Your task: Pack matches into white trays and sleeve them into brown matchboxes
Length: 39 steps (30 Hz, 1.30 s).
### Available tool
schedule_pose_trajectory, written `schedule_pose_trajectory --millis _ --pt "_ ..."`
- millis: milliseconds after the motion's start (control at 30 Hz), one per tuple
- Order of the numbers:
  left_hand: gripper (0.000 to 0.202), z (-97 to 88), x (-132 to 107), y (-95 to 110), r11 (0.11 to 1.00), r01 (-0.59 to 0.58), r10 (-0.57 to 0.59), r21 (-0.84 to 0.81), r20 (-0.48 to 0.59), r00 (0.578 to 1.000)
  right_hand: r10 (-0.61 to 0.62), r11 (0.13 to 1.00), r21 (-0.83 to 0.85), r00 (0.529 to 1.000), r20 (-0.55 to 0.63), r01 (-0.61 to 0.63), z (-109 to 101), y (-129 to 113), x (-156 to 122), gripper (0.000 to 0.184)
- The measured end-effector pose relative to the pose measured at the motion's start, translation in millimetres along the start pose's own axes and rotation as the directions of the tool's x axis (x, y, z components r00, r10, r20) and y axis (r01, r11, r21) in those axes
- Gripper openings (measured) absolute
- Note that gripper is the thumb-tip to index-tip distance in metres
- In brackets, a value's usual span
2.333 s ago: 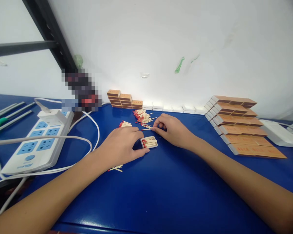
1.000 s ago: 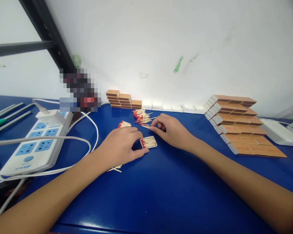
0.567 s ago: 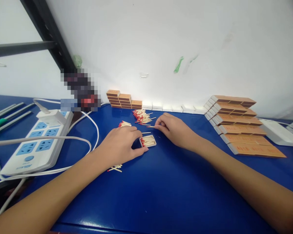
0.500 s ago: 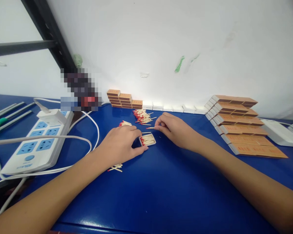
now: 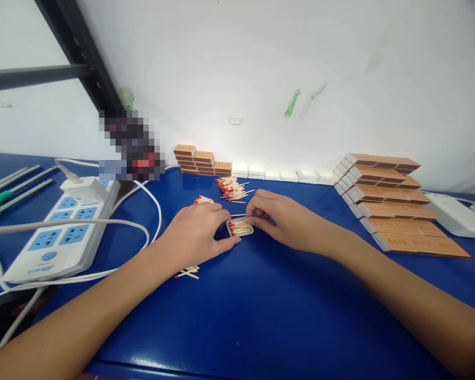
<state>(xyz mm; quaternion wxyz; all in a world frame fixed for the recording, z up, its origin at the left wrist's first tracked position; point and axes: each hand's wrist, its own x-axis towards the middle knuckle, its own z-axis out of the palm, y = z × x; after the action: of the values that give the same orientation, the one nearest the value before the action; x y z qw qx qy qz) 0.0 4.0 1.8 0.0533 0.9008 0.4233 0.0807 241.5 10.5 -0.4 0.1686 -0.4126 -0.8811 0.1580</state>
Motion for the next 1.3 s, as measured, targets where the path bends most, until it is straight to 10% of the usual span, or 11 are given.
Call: schedule_pose_trajectory --millis 1300 --pt "0.031 -1.6 0 2 0.996 -0.06 0.06 -0.067 -0.006 0.998 -0.02 0.999 0.043 0.999 0.042 0.018 -2 -9 -4 0.007"
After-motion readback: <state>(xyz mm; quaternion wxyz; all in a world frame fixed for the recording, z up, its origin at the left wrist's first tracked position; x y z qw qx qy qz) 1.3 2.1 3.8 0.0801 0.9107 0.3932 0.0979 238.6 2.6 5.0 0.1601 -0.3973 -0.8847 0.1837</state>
